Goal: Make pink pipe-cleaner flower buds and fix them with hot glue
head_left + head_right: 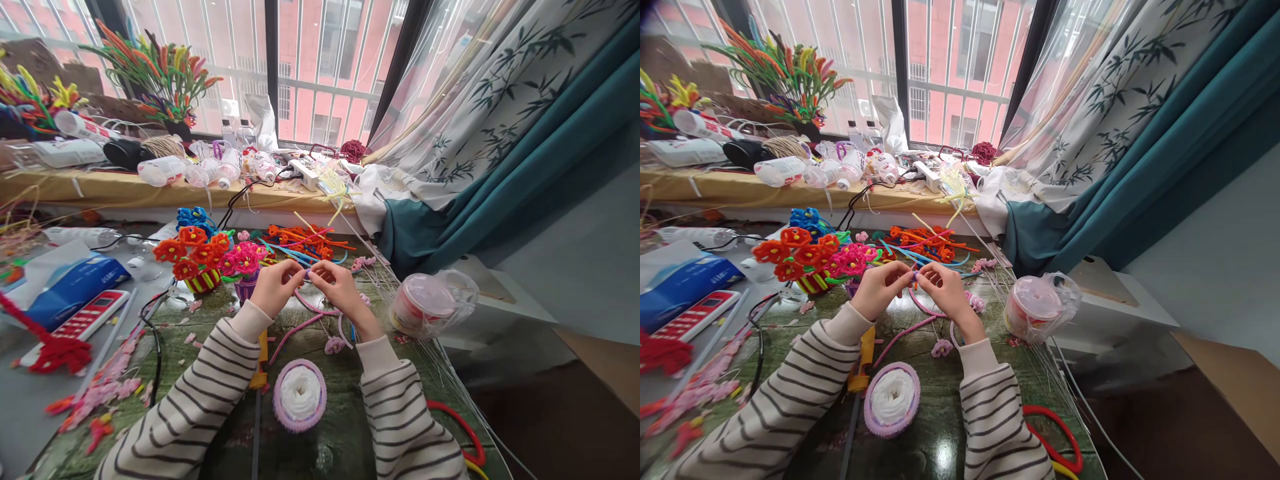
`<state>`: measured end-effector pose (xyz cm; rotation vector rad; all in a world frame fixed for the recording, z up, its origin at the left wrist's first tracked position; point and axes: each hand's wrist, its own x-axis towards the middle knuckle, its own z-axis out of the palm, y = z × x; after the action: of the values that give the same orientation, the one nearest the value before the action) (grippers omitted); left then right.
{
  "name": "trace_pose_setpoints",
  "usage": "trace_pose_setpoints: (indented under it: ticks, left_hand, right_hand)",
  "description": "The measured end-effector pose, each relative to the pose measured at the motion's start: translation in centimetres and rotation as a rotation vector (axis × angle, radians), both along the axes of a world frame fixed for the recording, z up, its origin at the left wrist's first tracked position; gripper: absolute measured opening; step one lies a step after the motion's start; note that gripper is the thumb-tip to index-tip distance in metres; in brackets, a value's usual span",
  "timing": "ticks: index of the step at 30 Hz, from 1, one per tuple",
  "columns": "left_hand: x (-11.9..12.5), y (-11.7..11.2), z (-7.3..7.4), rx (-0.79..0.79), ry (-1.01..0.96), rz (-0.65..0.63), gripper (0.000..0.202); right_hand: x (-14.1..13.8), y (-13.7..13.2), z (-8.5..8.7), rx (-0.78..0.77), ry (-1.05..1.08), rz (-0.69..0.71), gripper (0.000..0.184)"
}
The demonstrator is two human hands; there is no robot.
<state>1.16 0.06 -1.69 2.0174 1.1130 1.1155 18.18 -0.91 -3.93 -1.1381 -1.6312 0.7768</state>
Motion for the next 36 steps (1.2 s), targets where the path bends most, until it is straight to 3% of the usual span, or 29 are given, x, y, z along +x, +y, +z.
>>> trace_pose_setpoints:
  ticks: [18, 31, 34, 36]
  left_hand:
    - [0.0, 0.1, -0.5, 0.129, 0.216, 0.021, 0.009]
    - [-0.4, 0.5, -0.8, 0.187, 0.328, -0.027, 0.007]
    - [-0.4, 0.4, -0.3, 0.195, 0.335, -0.023, 0.007]
    - [-0.6, 0.0, 0.7, 0.202, 0.336, -0.002, 0.008]
  right_hand:
    - [0.9, 0.3, -0.4, 0.163, -0.229, -0.014, 0.020]
    - [0.8, -0.1, 0.0, 0.236, -0.399, 0.065, 0.016]
    - [0.6, -0.3, 0.2, 0.232, -0.378, 0.061, 0.017]
    - [0.4, -0.5, 0.3, 0.222, -0.293, -0.014, 0.016]
